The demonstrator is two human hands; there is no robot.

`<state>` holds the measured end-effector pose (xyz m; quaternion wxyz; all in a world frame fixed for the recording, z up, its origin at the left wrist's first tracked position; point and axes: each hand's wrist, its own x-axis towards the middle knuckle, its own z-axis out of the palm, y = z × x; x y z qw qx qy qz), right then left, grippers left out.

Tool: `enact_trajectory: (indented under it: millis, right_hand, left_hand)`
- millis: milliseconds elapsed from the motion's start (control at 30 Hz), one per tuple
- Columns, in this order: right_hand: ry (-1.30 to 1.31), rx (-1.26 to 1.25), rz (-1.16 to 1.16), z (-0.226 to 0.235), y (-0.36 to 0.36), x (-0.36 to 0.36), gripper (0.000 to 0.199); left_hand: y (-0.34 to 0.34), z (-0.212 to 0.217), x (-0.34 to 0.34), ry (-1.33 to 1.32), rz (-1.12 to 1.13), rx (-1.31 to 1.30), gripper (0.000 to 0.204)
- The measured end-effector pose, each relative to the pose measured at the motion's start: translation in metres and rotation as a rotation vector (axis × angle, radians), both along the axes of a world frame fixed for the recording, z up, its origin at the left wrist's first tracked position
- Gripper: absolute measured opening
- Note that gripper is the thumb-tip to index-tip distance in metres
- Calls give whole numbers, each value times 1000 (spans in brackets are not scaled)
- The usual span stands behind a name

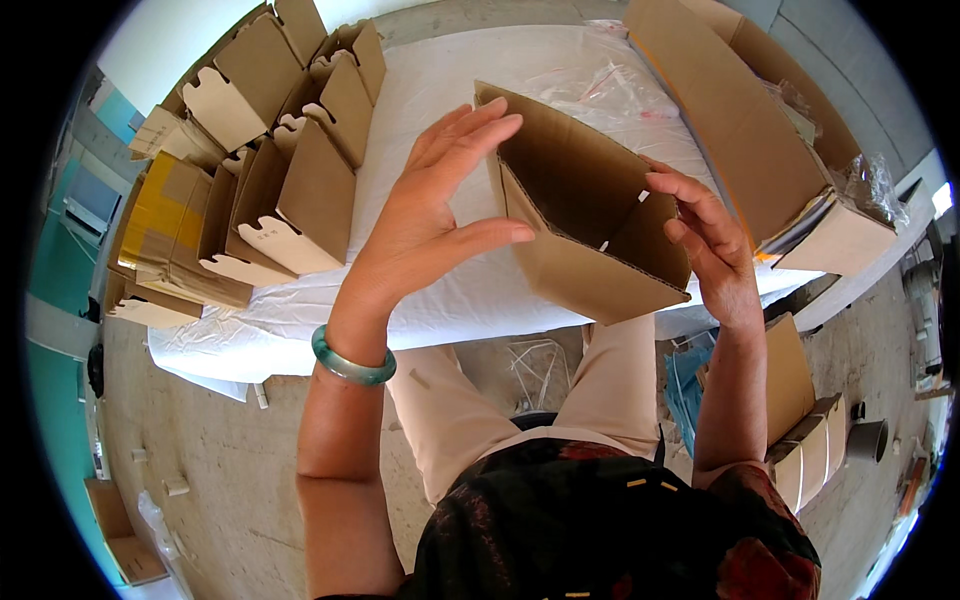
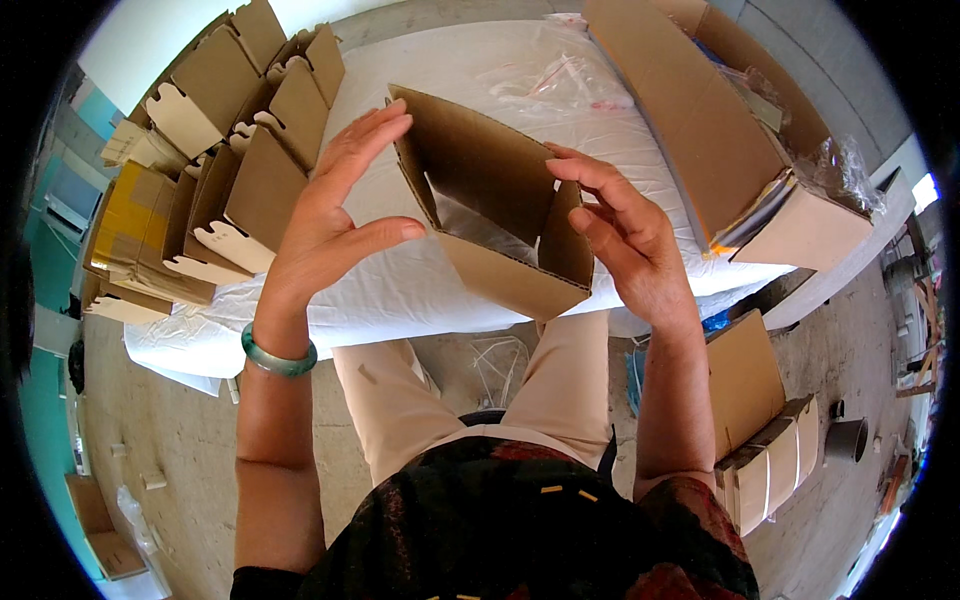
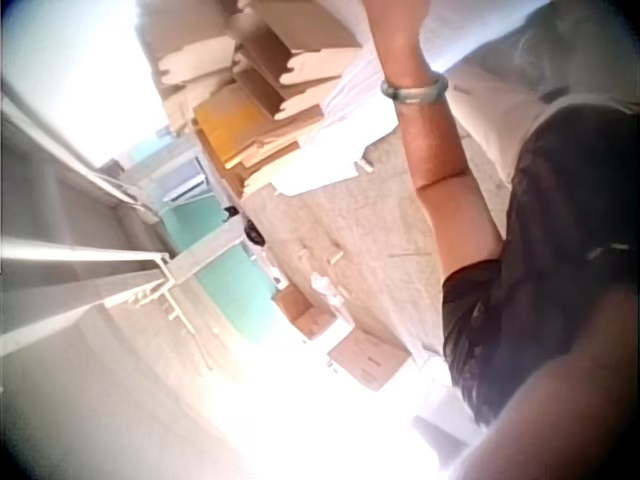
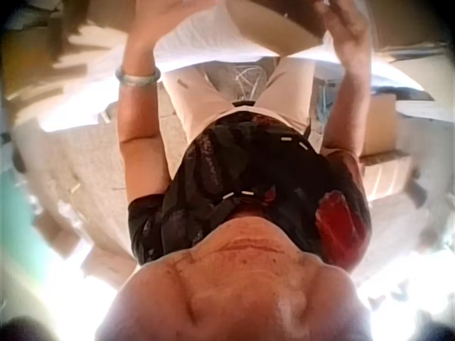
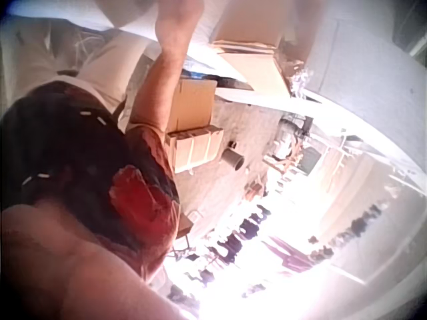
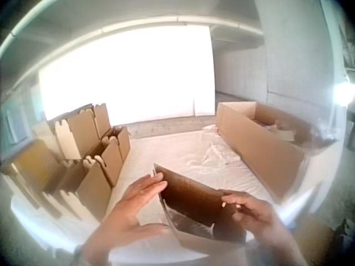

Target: The person assembles cardboard boxes by hand by picking up flat sheets, folding the sides and bottom flaps into place, and tucking them in to form open-topped containers, repeating the process with multiple boxes.

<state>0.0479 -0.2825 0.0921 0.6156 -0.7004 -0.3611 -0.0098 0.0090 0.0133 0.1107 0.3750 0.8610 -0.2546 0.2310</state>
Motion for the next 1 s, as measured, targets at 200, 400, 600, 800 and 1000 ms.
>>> enact_trajectory:
  millis: [200,400,600,800,1000]
  right_hand:
    - [-41,-55,-50,1,-6,1,41]
    - [-37,-121,-200,2,-15,15,31]
    - [-135,-157,-273,5,-8,24,28]
    - [-171,-198,-302,10,3,19,29]
    - [-241,-236,-306,11,4,21,30]
  left_hand:
    - [3,8,10,-193,105,330,44]
    - [5,23,1,-182,51,264,40]
    - [7,30,-17,-116,50,274,36]
    - [5,29,-37,-103,179,354,32]
    - [-7,34,-45,-112,285,440,33]
